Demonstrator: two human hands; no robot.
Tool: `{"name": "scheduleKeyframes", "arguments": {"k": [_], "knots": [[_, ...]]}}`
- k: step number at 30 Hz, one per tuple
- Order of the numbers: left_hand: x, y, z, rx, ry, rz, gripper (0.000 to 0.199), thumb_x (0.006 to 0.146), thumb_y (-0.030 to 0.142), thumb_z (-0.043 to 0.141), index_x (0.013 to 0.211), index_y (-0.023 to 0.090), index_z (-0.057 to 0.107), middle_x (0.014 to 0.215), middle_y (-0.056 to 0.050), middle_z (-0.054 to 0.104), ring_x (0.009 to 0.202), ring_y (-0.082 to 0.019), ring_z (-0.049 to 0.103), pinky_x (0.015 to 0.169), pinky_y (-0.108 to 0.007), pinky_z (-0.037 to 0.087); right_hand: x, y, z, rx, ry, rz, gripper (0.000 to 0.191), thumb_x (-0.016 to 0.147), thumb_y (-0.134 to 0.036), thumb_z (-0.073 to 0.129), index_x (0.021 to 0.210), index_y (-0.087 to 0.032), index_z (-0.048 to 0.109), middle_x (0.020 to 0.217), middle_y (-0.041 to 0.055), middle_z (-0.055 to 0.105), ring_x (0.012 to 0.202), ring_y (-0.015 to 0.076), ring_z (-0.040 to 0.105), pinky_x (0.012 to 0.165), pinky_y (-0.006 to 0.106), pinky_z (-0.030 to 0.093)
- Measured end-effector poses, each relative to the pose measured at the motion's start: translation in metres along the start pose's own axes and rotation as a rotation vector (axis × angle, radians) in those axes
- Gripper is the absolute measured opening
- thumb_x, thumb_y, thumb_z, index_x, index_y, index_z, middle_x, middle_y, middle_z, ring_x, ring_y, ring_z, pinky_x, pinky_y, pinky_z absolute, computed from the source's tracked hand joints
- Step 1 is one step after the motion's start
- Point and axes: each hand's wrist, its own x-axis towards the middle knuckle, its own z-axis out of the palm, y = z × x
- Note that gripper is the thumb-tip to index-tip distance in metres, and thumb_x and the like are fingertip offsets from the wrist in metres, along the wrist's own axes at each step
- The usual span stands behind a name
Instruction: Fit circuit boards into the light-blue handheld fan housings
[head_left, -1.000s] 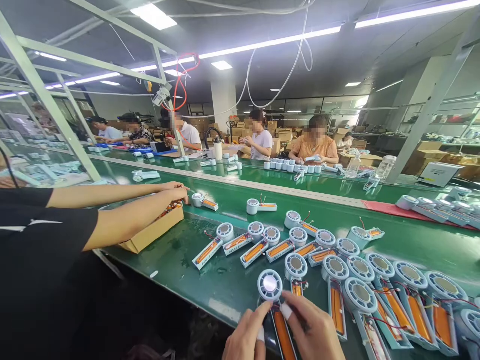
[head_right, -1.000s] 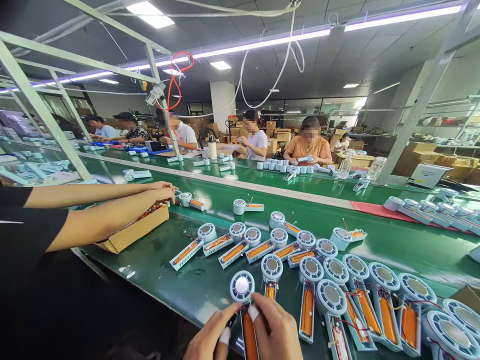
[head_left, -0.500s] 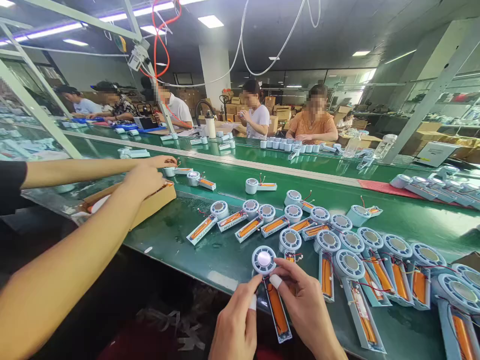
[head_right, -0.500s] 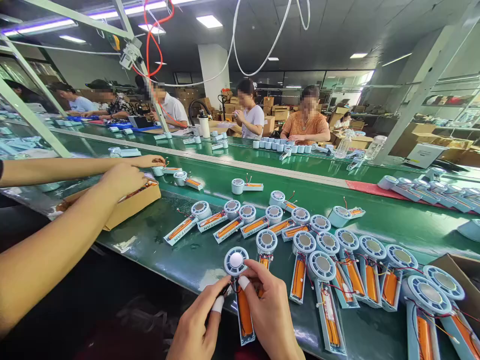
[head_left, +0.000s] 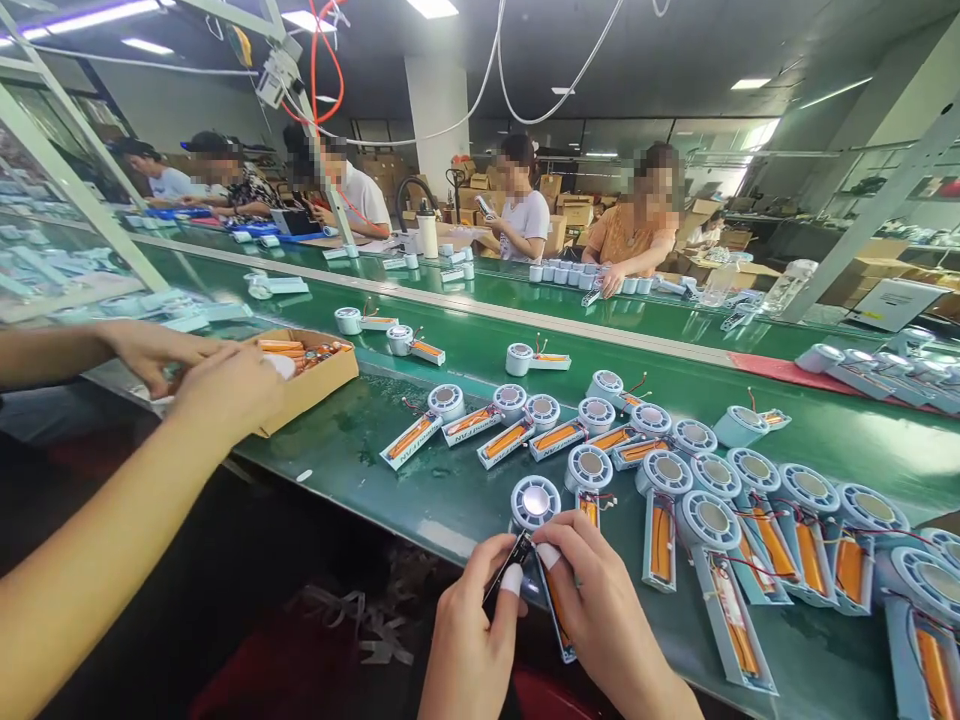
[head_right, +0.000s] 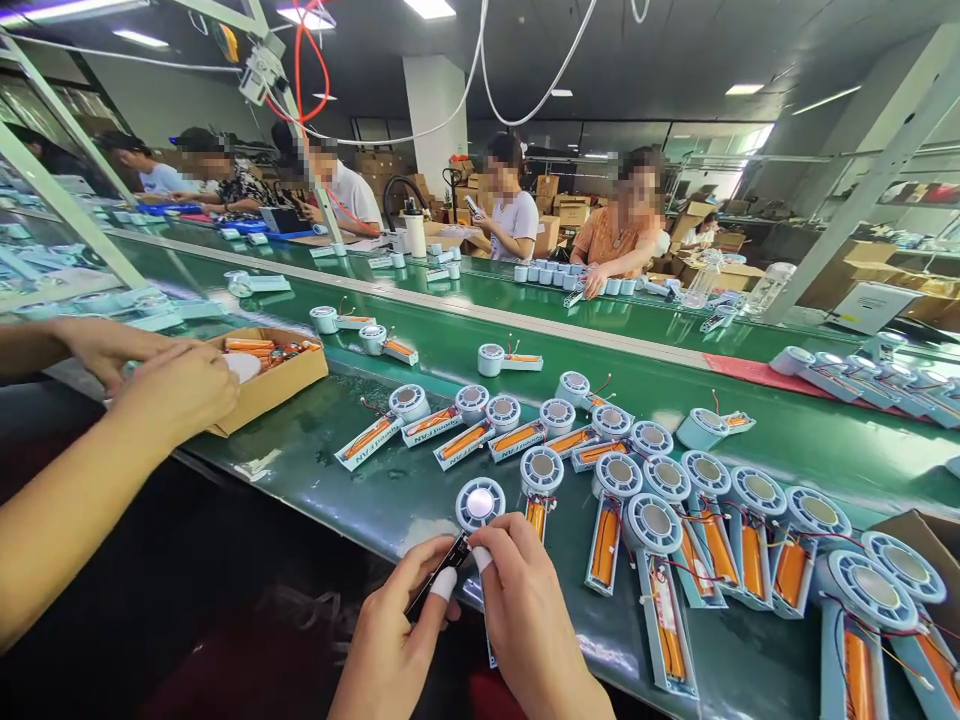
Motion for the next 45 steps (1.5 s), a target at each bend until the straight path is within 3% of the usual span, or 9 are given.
{"name": "scheduleKeyframes", "arguments": {"k": [7, 13, 17, 21, 26, 30, 34, 38, 45], "knots": [[0.000, 0.002, 0.000, -0.035, -0.015, -0.020, 0.031, 0.095, 0.028, 0.045, 0.119, 0.022, 0.064, 0.111, -0.011, 0.076, 0.066, -0.016, 0.072, 0.063, -0.026, 0.061, -0.003, 0.003, -0.003, -0.187, -0.102, -0.109, 0.029, 0.099, -0.009, 0.039, 0.116, -0.020, 0.059, 0.104, 0.0096, 0.063, 0.086, 0.0212, 0.068, 0.075, 0.033, 0.059], [0.003, 0.005, 0.000, 0.043, 0.043, 0.053, 0.031, 0.095, 0.027, 0.044, 0.117, 0.020, 0.065, 0.109, -0.011, 0.077, 0.066, -0.017, 0.074, 0.065, -0.027, 0.063, -0.003, 0.005, 0.001, -0.176, -0.026, -0.080, 0.025, 0.100, -0.010, 0.040, 0.113, -0.020, 0.058, 0.101, 0.0092, 0.062, 0.084, 0.0205, 0.066, 0.074, 0.032, 0.058], [0.003, 0.008, 0.001, 0.146, 0.106, 0.153, 0.032, 0.094, 0.026, 0.045, 0.114, 0.018, 0.068, 0.101, -0.010, 0.080, 0.072, -0.019, 0.078, 0.066, -0.026, 0.064, -0.002, 0.007, 0.000, -0.087, 0.014, -0.056, 0.024, 0.099, -0.010, 0.043, 0.110, -0.021, 0.061, 0.101, 0.0073, 0.061, 0.087, 0.0175, 0.065, 0.076, 0.027, 0.055], [0.001, 0.007, 0.002, 0.235, 0.172, 0.309, 0.033, 0.094, 0.018, 0.044, 0.116, 0.018, 0.069, 0.107, -0.010, 0.080, 0.088, -0.020, 0.079, 0.074, -0.024, 0.064, -0.001, 0.006, -0.002, -0.066, 0.005, -0.048, 0.027, 0.099, -0.010, 0.043, 0.111, -0.022, 0.063, 0.100, 0.0059, 0.062, 0.084, 0.0165, 0.064, 0.075, 0.026, 0.053], [0.001, 0.005, 0.007, 0.272, 0.230, 0.452, 0.033, 0.094, 0.011, 0.044, 0.115, 0.018, 0.069, 0.105, -0.008, 0.080, 0.092, -0.018, 0.078, 0.081, -0.020, 0.062, 0.000, 0.004, -0.001, -0.078, 0.015, -0.053, 0.028, 0.098, -0.010, 0.044, 0.110, -0.022, 0.067, 0.100, 0.0066, 0.065, 0.086, 0.0181, 0.066, 0.076, 0.028, 0.053], [0.001, 0.004, 0.010, 0.294, 0.272, 0.523, 0.034, 0.095, 0.009, 0.045, 0.119, 0.017, 0.068, 0.108, -0.009, 0.079, 0.096, -0.018, 0.077, 0.086, -0.022, 0.061, 0.004, 0.002, -0.005, 0.006, -0.013, 0.024, 0.027, 0.097, -0.011, 0.048, 0.104, -0.022, 0.071, 0.098, 0.0056, 0.067, 0.086, 0.0181, 0.067, 0.077, 0.027, 0.053], [0.003, 0.007, 0.004, 0.239, 0.188, 0.457, 0.034, 0.096, 0.011, 0.045, 0.116, 0.018, 0.071, 0.111, -0.011, 0.078, 0.098, -0.019, 0.077, 0.086, -0.024, 0.061, 0.009, -0.001, -0.013, 0.174, -0.091, 0.151, 0.022, 0.097, -0.014, 0.052, 0.097, -0.023, 0.073, 0.094, 0.0030, 0.070, 0.086, 0.0167, 0.067, 0.077, 0.025, 0.052], [0.006, 0.012, -0.003, 0.175, 0.124, 0.384, 0.033, 0.095, 0.014, 0.046, 0.112, 0.019, 0.074, 0.109, -0.011, 0.079, 0.092, -0.020, 0.078, 0.081, -0.026, 0.063, 0.011, -0.001, -0.016, 0.220, -0.084, 0.258, 0.012, 0.095, -0.019, 0.058, 0.090, -0.023, 0.069, 0.080, -0.0010, 0.068, 0.072, 0.0150, 0.063, 0.067, 0.024, 0.047], [0.005, 0.014, 0.002, 0.198, 0.166, 0.443, 0.033, 0.095, 0.011, 0.046, 0.115, 0.018, 0.072, 0.110, -0.011, 0.079, 0.096, -0.018, 0.077, 0.084, -0.021, 0.061, 0.011, -0.002, -0.021, 0.197, -0.165, 0.180, 0.017, 0.100, -0.019, 0.049, 0.089, -0.023, 0.060, 0.088, -0.0002, 0.063, 0.079, 0.0152, 0.059, 0.072, 0.025, 0.045]]}}
